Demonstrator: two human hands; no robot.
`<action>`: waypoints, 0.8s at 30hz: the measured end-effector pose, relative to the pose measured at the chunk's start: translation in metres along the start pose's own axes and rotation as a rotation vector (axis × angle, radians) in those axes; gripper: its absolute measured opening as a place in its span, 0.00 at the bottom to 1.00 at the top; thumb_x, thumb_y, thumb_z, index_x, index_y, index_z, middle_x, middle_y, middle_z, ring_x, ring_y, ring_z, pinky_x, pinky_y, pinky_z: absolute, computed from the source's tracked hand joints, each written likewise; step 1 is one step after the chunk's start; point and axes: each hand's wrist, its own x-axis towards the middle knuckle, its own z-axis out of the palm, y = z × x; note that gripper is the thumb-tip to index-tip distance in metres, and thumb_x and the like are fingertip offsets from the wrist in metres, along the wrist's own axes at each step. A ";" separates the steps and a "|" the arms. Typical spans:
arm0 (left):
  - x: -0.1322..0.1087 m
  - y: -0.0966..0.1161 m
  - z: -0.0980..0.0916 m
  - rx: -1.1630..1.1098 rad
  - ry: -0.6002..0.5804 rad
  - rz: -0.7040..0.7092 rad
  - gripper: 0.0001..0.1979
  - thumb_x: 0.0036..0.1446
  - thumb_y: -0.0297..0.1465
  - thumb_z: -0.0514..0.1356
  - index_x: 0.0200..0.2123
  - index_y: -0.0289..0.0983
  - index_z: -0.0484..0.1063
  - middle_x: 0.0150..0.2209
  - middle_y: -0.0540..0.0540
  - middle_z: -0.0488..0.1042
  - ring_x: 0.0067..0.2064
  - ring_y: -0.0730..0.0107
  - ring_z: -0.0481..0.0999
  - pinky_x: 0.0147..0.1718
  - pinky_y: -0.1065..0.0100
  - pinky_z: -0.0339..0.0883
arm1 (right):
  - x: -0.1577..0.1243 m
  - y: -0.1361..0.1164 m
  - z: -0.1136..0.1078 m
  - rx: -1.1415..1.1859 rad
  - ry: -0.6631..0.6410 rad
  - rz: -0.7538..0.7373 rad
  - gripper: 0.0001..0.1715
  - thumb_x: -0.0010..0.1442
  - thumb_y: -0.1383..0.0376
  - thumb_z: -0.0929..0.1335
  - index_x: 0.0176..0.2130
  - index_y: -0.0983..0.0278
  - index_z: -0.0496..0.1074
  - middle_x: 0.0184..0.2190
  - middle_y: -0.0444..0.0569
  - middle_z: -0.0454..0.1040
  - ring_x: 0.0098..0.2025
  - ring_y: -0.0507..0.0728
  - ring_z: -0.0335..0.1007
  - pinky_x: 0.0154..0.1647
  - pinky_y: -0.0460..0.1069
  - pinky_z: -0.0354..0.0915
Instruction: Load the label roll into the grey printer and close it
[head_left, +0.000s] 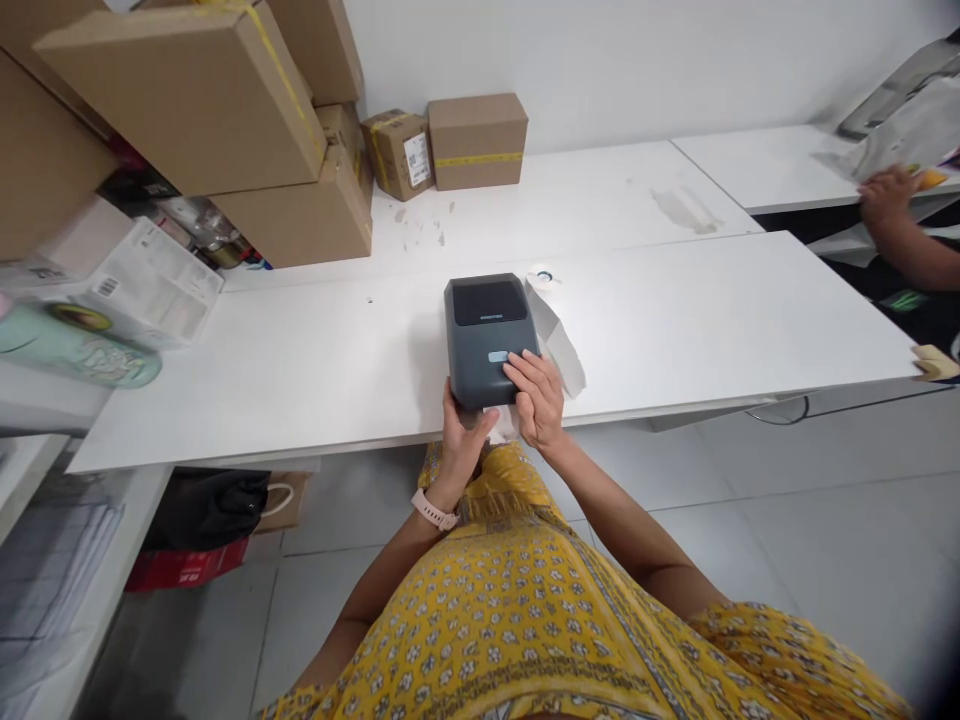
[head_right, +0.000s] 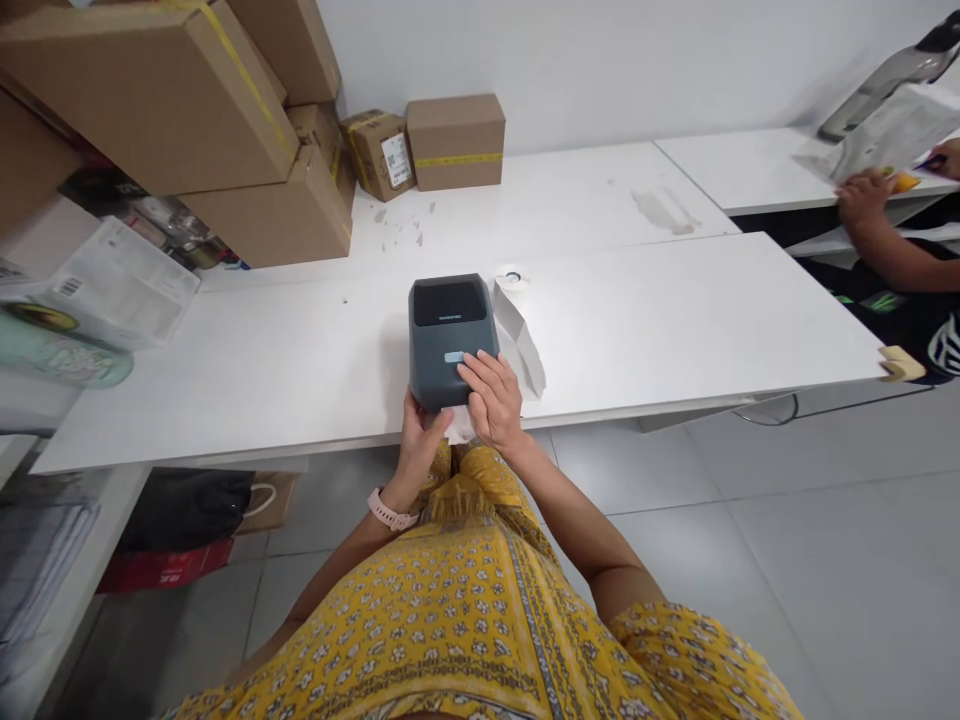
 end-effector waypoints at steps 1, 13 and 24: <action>0.004 0.002 0.000 -0.027 0.006 0.022 0.45 0.60 0.49 0.66 0.74 0.45 0.51 0.74 0.37 0.60 0.73 0.53 0.63 0.70 0.53 0.60 | 0.000 0.000 0.003 0.007 0.019 0.023 0.32 0.71 0.62 0.53 0.61 0.59 0.76 0.60 0.53 0.79 0.69 0.64 0.67 0.74 0.69 0.57; 0.029 0.013 -0.004 0.064 0.051 0.125 0.38 0.62 0.52 0.63 0.69 0.43 0.61 0.70 0.39 0.66 0.69 0.52 0.68 0.68 0.53 0.64 | -0.011 0.009 0.013 0.000 0.063 0.016 0.36 0.70 0.60 0.50 0.56 0.57 0.80 0.55 0.51 0.82 0.67 0.64 0.70 0.75 0.68 0.57; -0.012 0.009 -0.015 0.207 0.223 0.127 0.32 0.61 0.51 0.64 0.62 0.44 0.67 0.63 0.39 0.72 0.60 0.58 0.76 0.57 0.58 0.72 | -0.007 0.004 0.012 0.054 0.037 0.057 0.35 0.70 0.60 0.51 0.55 0.59 0.81 0.57 0.54 0.81 0.68 0.66 0.69 0.75 0.70 0.54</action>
